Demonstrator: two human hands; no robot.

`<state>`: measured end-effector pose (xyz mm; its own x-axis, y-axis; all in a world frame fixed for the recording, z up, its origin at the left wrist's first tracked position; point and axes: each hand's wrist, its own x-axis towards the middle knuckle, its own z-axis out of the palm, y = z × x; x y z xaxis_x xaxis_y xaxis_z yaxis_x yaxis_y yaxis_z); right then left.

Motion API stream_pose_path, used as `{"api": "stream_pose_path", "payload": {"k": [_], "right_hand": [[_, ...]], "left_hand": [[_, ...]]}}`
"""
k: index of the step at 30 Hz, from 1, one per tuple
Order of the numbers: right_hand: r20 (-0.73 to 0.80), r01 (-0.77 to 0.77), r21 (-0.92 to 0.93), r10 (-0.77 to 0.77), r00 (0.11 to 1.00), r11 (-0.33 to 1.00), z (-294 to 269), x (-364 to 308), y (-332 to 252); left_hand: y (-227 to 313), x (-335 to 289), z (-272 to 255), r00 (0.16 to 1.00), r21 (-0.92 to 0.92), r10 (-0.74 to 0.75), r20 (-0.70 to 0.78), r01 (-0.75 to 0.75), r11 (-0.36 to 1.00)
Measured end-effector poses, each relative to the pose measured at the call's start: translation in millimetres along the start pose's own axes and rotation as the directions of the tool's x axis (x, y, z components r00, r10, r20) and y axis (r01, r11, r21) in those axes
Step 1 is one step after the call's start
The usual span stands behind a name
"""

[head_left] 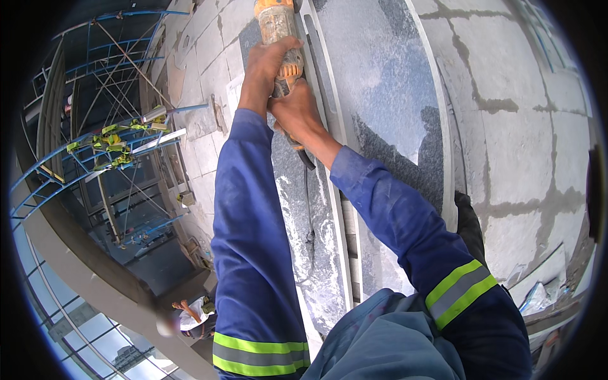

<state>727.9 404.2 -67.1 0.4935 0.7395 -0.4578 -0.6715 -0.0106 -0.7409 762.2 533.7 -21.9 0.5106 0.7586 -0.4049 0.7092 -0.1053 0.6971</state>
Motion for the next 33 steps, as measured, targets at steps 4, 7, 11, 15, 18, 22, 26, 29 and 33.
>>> {"api": "stream_pose_path", "payload": {"k": [4,7,11,15,18,22,26,29,33], "right_hand": [[-0.005,0.010,-0.013,-0.010,1.000,1.000,-2,-2,1],[0.004,0.007,0.013,-0.007,1.000,1.000,-2,0,1],[0.006,-0.007,-0.018,0.007,1.000,1.000,0,6,-1],[0.000,-0.016,-0.030,0.016,1.000,0.999,0,17,0],[0.008,-0.017,-0.032,0.017,1.000,0.999,0,26,2],[-0.057,0.038,-0.012,-0.039,0.998,0.999,5,28,3],[0.016,-0.022,-0.042,0.023,1.000,0.999,0,26,-2],[0.008,-0.012,-0.023,0.013,1.000,1.000,0,16,-5],[0.005,-0.016,0.002,0.015,1.000,1.000,-4,4,-5]], "left_hand": [[5,-6,1,1.000,0.009,-0.018,0.025,0.018,1.000],[6,-7,2,1.000,0.024,-0.022,0.013,0.022,0.999],[6,-1,1,1.000,0.014,-0.020,-0.017,0.020,1.000],[9,2,3,1.000,-0.003,0.000,0.008,0.000,1.000],[9,7,1,0.999,0.001,-0.034,0.008,0.034,0.999],[6,15,2,1.000,-0.027,-0.003,-0.001,0.003,1.000],[2,15,-1,1.000,-0.030,0.028,-0.002,-0.028,0.999],[4,10,0,1.000,-0.022,0.007,-0.005,-0.007,1.000],[8,0,2,0.999,-0.010,-0.020,0.036,0.020,1.000]]}}
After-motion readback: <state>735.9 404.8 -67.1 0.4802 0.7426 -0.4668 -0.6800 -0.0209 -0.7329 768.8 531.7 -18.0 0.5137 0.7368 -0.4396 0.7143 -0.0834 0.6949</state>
